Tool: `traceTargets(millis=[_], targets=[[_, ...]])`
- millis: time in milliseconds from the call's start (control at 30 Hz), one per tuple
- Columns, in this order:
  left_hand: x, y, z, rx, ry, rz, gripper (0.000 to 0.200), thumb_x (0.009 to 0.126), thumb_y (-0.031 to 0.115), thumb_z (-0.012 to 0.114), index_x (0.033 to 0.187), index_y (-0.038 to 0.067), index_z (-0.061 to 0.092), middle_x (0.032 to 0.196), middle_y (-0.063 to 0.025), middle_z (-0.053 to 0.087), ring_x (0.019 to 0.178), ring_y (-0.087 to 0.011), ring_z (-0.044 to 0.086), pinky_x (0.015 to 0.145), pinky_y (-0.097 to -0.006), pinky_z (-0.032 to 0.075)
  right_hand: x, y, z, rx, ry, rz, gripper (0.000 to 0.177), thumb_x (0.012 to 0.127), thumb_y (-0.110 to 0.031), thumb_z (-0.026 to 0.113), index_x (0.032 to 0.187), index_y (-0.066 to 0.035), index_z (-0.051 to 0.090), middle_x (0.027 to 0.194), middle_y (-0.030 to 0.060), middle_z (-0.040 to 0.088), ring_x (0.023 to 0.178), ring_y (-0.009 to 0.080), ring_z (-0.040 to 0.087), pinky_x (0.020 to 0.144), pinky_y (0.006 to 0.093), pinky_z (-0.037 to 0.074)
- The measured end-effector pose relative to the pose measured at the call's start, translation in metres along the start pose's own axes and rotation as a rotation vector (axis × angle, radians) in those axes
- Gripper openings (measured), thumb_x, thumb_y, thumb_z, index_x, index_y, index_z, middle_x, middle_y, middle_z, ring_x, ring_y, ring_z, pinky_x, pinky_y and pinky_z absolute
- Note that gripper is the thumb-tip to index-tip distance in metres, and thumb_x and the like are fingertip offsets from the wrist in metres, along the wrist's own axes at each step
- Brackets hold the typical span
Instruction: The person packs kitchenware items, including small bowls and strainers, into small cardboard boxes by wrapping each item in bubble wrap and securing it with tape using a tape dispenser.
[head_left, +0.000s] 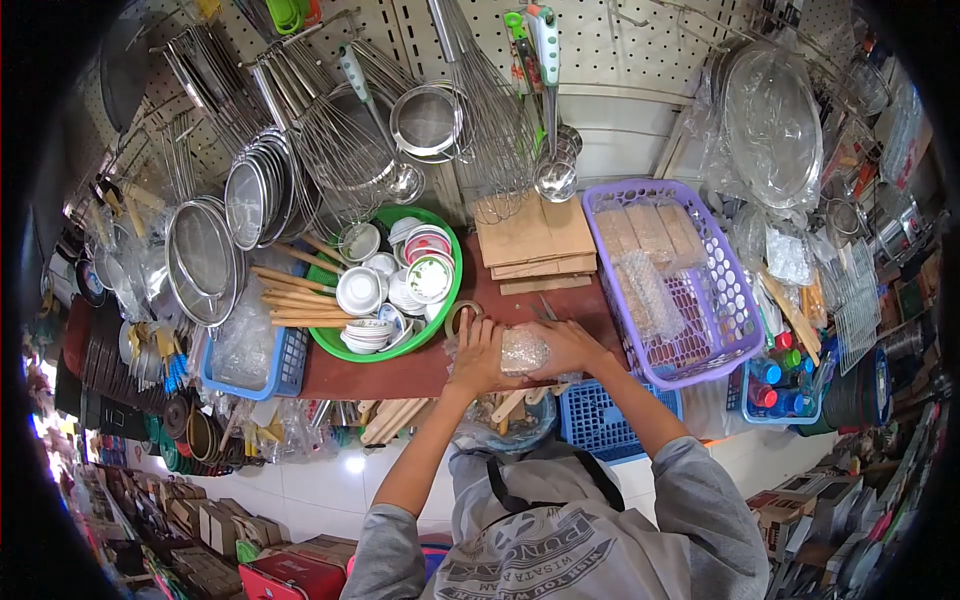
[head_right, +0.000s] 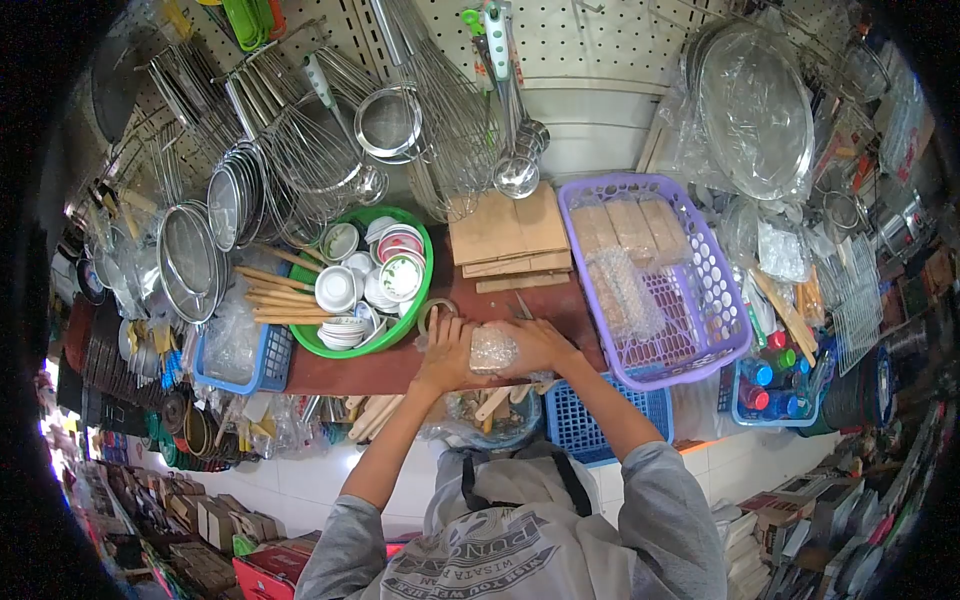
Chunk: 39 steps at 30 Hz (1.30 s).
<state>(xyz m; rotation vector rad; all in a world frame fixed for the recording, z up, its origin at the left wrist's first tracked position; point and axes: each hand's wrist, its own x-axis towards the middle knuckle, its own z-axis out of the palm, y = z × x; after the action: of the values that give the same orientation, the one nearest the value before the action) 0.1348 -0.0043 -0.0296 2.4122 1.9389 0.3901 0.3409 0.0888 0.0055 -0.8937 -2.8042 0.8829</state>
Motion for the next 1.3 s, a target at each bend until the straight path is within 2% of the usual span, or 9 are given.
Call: traceTargets(millis=[233,433,533,800,900,1000,1100,1200,1300], targets=[[-0.004,-0.007,-0.002,-0.042,0.159,0.159,0.109,0.061,0.073,0.074,0.125,-0.011,0.048,0.124,-0.0261,0.051,0.128,-0.0424,0.043,0.121,-0.0535,0.017,0.001,0.002,0.001,0.012,-0.006,-0.023,0.094,0.06,-0.058,0.082,0.138,-0.017,0.049,0.131,0.0179,0.06,0.118,0.0377,0.058,0.098,0.0498,0.044],[-0.008,-0.012,-0.001,-0.088,-0.038,0.11,0.103,0.067,0.068,0.074,0.126,-0.012,0.045,0.123,-0.0271,0.051,0.126,-0.0436,0.045,0.117,-0.0501,0.026,-0.001,-0.003,-0.002,0.013,-0.017,-0.015,0.094,0.06,-0.059,0.082,0.138,-0.017,0.05,0.133,0.0173,0.058,0.121,0.0358,0.057,0.099,0.049,0.044],[-0.008,-0.01,-0.009,-0.038,-0.056,0.134,0.101,0.068,0.063,0.076,0.128,-0.012,0.044,0.123,-0.0277,0.05,0.125,-0.0441,0.045,0.114,-0.0497,0.031,-0.001,0.001,0.001,-0.001,-0.002,-0.025,0.095,0.061,-0.059,0.082,0.14,-0.017,0.05,0.135,0.0161,0.057,0.123,0.0354,0.056,0.101,0.0488,0.044],[-0.009,-0.009,-0.001,0.007,-0.029,0.114,0.101,0.066,0.061,0.077,0.129,-0.011,0.045,0.119,-0.0233,0.05,0.121,-0.0403,0.046,0.112,-0.048,0.033,-0.008,0.009,0.006,-0.093,0.135,-0.126,0.092,0.063,-0.06,0.08,0.14,-0.017,0.052,0.133,0.0145,0.058,0.125,0.0359,0.054,0.105,0.0481,0.044],[-0.009,-0.008,-0.002,0.002,-0.062,0.083,0.102,0.066,0.06,0.077,0.13,-0.011,0.043,0.122,-0.0253,0.049,0.123,-0.042,0.046,0.109,-0.0486,0.035,-0.013,0.015,-0.001,-0.13,0.19,-0.13,0.069,0.078,-0.052,0.074,0.134,-0.016,0.058,0.132,0.0129,0.058,0.126,0.035,0.053,0.107,0.0458,0.043],[-0.007,-0.002,-0.012,-0.009,-0.102,0.052,0.104,0.064,0.059,0.079,0.131,-0.011,0.043,0.123,-0.0259,0.05,0.123,-0.0419,0.046,0.107,-0.0488,0.037,-0.019,0.01,-0.01,0.013,0.423,-0.104,0.045,0.092,-0.038,0.064,0.13,-0.015,0.06,0.131,0.012,0.058,0.128,0.0341,0.051,0.109,0.044,0.041],[-0.006,-0.001,-0.011,-0.026,-0.099,0.047,0.103,0.063,0.059,0.08,0.129,-0.011,0.044,0.121,-0.0253,0.05,0.121,-0.041,0.047,0.106,-0.0487,0.038,-0.032,-0.013,-0.018,0.087,0.566,-0.087,0.035,0.098,-0.025,0.057,0.129,-0.01,0.06,0.132,0.0117,0.057,0.133,0.0326,0.047,0.109,0.0412,0.041],[-0.008,-0.004,-0.006,-0.065,-0.087,0.052,0.101,0.062,0.058,0.081,0.127,-0.01,0.044,0.119,-0.025,0.051,0.119,-0.0413,0.048,0.104,-0.0486,0.039,-0.038,-0.011,-0.007,0.083,0.501,-0.128,0.043,0.096,-0.029,0.058,0.135,-0.011,0.056,0.141,0.0132,0.05,0.14,0.0329,0.039,0.115,0.0472,0.033],[-0.009,-0.003,-0.004,-0.054,-0.086,0.047,0.099,0.062,0.057,0.081,0.126,-0.01,0.045,0.12,-0.0257,0.051,0.12,-0.0421,0.047,0.105,-0.0486,0.039,-0.039,-0.003,0.019,-0.209,0.464,-0.138,0.051,0.096,-0.029,0.058,0.143,-0.011,0.048,0.15,0.0139,0.042,0.147,0.0339,0.027,0.12,0.0524,0.02]])
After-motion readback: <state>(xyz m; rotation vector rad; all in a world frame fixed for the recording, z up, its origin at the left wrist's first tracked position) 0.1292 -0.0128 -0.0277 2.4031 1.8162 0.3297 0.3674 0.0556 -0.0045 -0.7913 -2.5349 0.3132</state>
